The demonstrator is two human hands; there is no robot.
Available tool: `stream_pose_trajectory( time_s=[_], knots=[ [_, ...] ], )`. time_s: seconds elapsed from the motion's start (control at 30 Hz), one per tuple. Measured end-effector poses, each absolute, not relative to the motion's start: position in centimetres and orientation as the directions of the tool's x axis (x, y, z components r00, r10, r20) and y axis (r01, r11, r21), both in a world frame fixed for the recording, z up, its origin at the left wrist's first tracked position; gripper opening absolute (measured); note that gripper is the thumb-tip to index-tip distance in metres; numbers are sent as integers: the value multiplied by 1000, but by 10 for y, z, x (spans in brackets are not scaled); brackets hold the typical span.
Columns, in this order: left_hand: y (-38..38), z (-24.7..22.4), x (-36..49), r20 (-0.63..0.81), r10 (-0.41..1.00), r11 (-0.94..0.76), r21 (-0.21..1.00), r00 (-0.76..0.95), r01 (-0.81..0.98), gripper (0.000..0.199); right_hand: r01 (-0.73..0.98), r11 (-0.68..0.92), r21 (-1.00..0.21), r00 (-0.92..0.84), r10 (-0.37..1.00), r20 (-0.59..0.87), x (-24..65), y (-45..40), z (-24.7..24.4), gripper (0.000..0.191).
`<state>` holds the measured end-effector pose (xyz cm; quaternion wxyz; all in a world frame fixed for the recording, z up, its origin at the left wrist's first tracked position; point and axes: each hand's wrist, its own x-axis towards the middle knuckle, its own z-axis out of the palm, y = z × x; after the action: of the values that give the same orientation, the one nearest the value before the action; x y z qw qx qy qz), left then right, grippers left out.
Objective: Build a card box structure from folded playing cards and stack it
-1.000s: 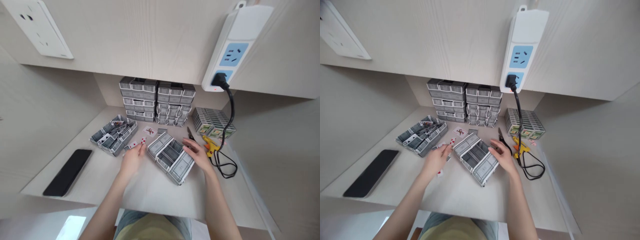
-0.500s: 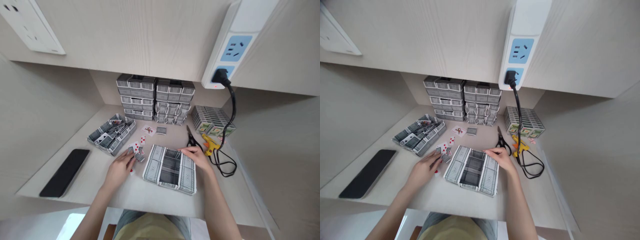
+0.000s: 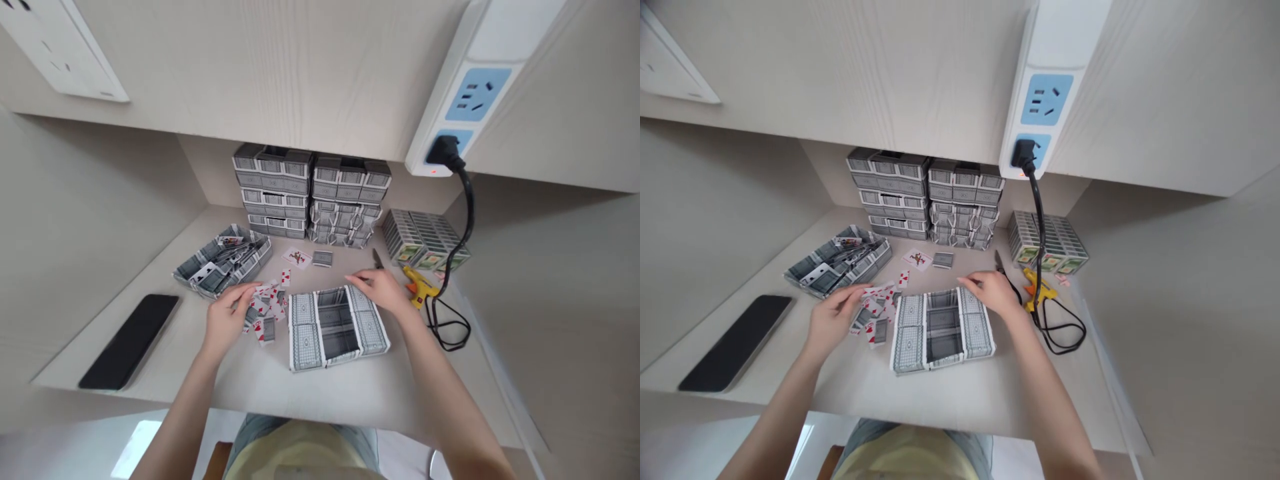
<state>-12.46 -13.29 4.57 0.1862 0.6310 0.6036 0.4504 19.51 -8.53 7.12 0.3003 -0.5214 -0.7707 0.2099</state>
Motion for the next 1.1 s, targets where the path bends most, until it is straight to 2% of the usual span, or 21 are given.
stream_pose_trajectory(
  time_s=[0.1, 0.17, 0.37, 0.47, 0.53, 0.63, 0.7, 0.77, 0.87, 1.0, 1.1],
  knots=[
    [-129, 63, -110, 384, 913, -245, 789, -141, 564, 24, 679, 512, -527, -335, 854, 398, 183, -80, 87, 21],
    [-128, 78, -98, 408, 909, -306, 795, -87, 524, 22, 611, 625, -486, -416, 775, 475, 169, -83, 100, 21],
    [-130, 107, -66, 486, 868, -490, 805, 101, 334, 18, 445, 795, -412, -550, 606, 574, 136, -104, 119, 19],
    [-132, 105, -58, 478, 867, -497, 809, 142, 313, 17, 478, 791, -381, -528, 606, 595, 138, -110, 113, 18],
    [-133, 98, -54, 435, 888, -457, 805, 146, 379, 19, 525, 770, -362, -508, 625, 592, 144, -114, 108, 17],
    [-135, 84, -47, 311, 934, -357, 771, 176, 527, 38, 593, 723, -355, -454, 664, 594, 153, -119, 102, 16],
    [-136, 77, -42, 218, 957, -291, 748, 193, 596, 43, 625, 681, -382, -365, 687, 628, 160, -122, 99, 15],
    [-135, 73, -38, 149, 972, -234, 729, 185, 643, 39, 651, 637, -412, -271, 703, 658, 166, -123, 97, 14],
    [-134, 72, -35, 101, 981, -186, 707, 163, 683, 31, 679, 595, -430, -218, 723, 655, 174, -125, 95, 14],
    [-133, 73, -33, 98, 986, -167, 697, 138, 697, 26, 700, 583, -411, -224, 727, 649, 177, -129, 92, 14],
    [-134, 73, -32, 116, 986, -164, 704, 116, 691, 24, 707, 625, -331, -306, 693, 653, 175, -134, 91, 16]
  ],
)
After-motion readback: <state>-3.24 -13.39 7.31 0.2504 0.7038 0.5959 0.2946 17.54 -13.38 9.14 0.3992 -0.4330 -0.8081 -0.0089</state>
